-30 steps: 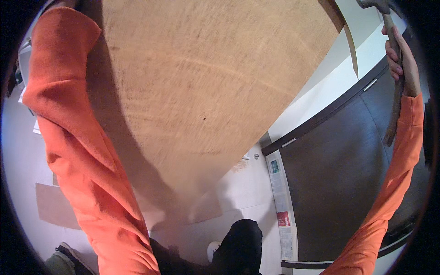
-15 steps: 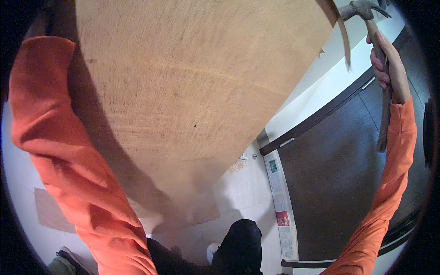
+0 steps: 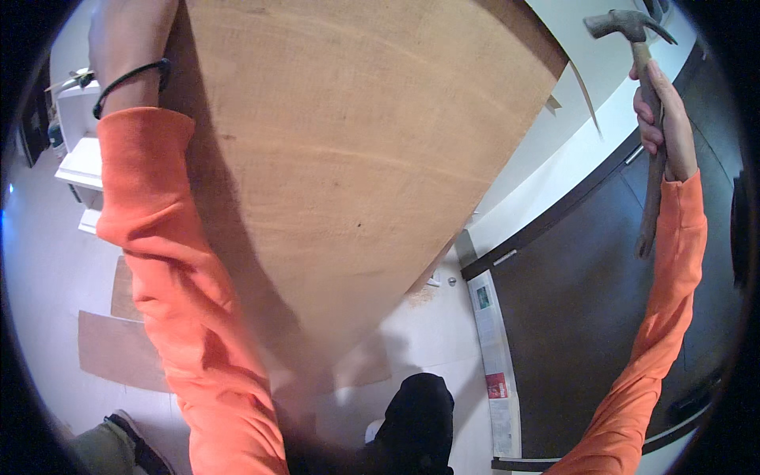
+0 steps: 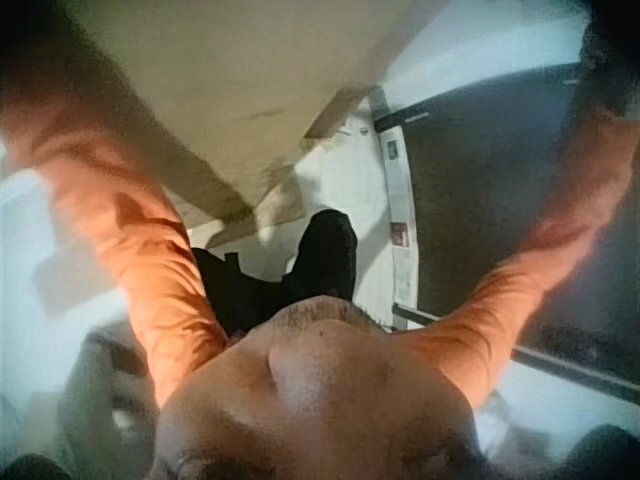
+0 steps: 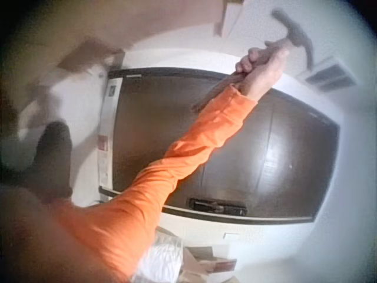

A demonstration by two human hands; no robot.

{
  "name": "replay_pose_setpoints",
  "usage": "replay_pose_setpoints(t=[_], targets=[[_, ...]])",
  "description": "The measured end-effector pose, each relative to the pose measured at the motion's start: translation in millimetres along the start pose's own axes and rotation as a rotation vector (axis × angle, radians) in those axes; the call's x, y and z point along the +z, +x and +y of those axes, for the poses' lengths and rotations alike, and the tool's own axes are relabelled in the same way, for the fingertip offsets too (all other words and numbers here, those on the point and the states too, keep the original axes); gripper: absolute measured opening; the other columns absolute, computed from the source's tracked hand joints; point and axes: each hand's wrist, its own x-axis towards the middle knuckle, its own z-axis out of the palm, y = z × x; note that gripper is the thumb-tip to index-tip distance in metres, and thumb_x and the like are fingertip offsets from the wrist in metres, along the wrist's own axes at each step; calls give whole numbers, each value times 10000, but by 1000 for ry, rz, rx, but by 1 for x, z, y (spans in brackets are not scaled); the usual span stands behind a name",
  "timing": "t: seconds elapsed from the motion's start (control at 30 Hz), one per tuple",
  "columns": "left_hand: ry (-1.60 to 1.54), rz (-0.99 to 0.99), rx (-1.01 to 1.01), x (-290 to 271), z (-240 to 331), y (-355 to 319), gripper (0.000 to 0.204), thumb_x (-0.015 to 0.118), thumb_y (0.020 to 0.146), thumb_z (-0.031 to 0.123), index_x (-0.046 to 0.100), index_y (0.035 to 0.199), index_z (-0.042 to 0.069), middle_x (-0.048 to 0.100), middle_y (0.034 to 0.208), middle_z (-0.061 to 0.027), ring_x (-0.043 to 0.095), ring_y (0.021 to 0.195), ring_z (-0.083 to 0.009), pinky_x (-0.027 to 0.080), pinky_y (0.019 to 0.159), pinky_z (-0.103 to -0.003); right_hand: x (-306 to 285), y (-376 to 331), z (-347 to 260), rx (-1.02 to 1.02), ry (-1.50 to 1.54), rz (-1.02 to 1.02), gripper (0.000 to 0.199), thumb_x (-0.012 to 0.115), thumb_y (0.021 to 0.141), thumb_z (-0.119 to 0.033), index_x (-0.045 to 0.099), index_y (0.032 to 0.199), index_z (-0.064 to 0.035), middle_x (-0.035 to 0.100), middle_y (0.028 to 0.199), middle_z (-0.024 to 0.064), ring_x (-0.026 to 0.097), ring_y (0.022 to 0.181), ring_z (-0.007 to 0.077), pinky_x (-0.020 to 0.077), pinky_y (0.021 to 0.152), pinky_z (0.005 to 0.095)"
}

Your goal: The person assembles a curved wooden furniture component by positioning a thin wooden strip along its edge and securing it with a hammer. They repeatedly align and tap the strip into place while another person works nearby.

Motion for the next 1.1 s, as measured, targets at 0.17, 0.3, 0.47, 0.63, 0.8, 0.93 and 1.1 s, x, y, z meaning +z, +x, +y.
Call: replay_pose_setpoints(t=[0.17,0.3,0.47,0.63,0.8,0.93,1.1], targets=[[-274,-190,-144,3,-14,5,672,325,1000,565,614,1216,-2,613,1046,-377,577,1046,-530,445,937,-535,0,0,-8,91,-9,-306,468,457,975,-586,567,1005,-132,370,585,-70,262,354,-1,206,297,176],[-425,-326,-522,-9,-10,8,785,269,968,655,685,1068,-3,618,1058,-357,566,1088,-516,450,935,-515,6,-1,-19,35,-11,-198,505,442,976,-602,566,1075,-123,367,585,-75,276,361,-12,222,293,164],[-394,-288,-494,-28,-6,6,807,280,980,644,665,1018,-64,653,985,-326,612,1026,-474,466,896,-483,23,8,-35,46,-59,-253,494,460,968,-604,578,1079,-137,360,600,-80,264,365,-10,213,293,174],[-322,-238,-302,-35,2,2,379,382,1024,165,533,1345,31,636,759,-262,642,669,-422,513,605,-507,26,10,-56,-157,80,-86,480,444,989,-568,540,1111,-114,338,595,-88,271,341,-16,223,272,154],[-292,-212,-296,-44,8,2,445,317,1058,293,588,1230,-16,640,787,-286,647,698,-436,526,636,-513,27,12,-67,-58,-32,-232,471,439,988,-571,541,1082,-121,344,571,-84,281,341,-11,222,276,162],[-309,-177,-329,-52,12,3,661,321,1044,440,679,827,-72,629,756,-328,644,739,-481,503,700,-541,35,15,-68,-19,-110,-251,493,433,986,-587,538,1065,-111,345,560,-83,277,325,-10,225,264,162],[-472,-205,-539,-54,17,6,663,341,1042,429,679,758,-66,625,741,-324,633,731,-491,493,668,-542,51,21,-76,-113,69,-173,476,424,990,-580,535,1035,-120,333,549,-87,274,320,-6,241,261,161]])
